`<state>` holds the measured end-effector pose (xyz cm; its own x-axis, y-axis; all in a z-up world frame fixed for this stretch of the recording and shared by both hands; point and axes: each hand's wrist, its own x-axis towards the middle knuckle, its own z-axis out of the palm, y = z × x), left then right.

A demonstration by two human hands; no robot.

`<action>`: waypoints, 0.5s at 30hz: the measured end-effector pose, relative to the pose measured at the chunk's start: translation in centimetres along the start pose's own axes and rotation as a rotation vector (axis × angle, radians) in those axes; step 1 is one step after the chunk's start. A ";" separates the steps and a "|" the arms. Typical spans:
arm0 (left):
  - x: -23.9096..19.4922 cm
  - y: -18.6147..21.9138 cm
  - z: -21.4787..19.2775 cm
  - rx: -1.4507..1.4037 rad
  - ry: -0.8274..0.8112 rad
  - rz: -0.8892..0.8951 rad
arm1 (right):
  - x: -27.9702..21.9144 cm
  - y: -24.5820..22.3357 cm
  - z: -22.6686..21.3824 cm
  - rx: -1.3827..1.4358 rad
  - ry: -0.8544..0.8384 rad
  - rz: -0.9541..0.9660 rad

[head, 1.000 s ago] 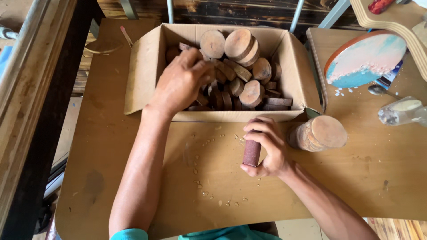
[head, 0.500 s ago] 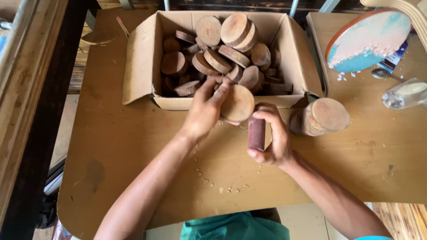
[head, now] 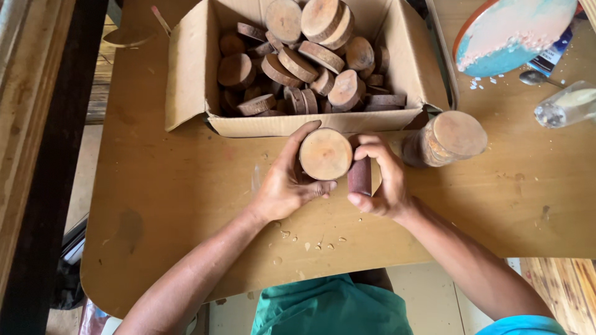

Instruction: The person sands the surface of several small wooden discs by hand using a piece of sandpaper.

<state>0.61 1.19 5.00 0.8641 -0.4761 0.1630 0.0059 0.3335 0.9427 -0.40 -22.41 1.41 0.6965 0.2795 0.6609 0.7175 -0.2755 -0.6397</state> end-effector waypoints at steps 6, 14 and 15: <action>-0.1 -2.8 -1.1 0.176 0.080 0.118 | 0.0 -0.5 -0.2 -0.034 -0.075 0.075; -0.2 -3.0 -0.7 0.259 0.051 0.111 | -0.4 -1.2 -0.6 -0.058 -0.120 0.097; -0.3 -2.9 -0.7 0.259 0.051 0.110 | -0.4 -1.1 -0.5 -0.057 -0.120 0.098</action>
<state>0.64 0.93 2.01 0.8768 -0.4048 0.2595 -0.2123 0.1584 0.9643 -1.43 -22.69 2.04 0.7611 0.3553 0.5427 0.6471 -0.3574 -0.6735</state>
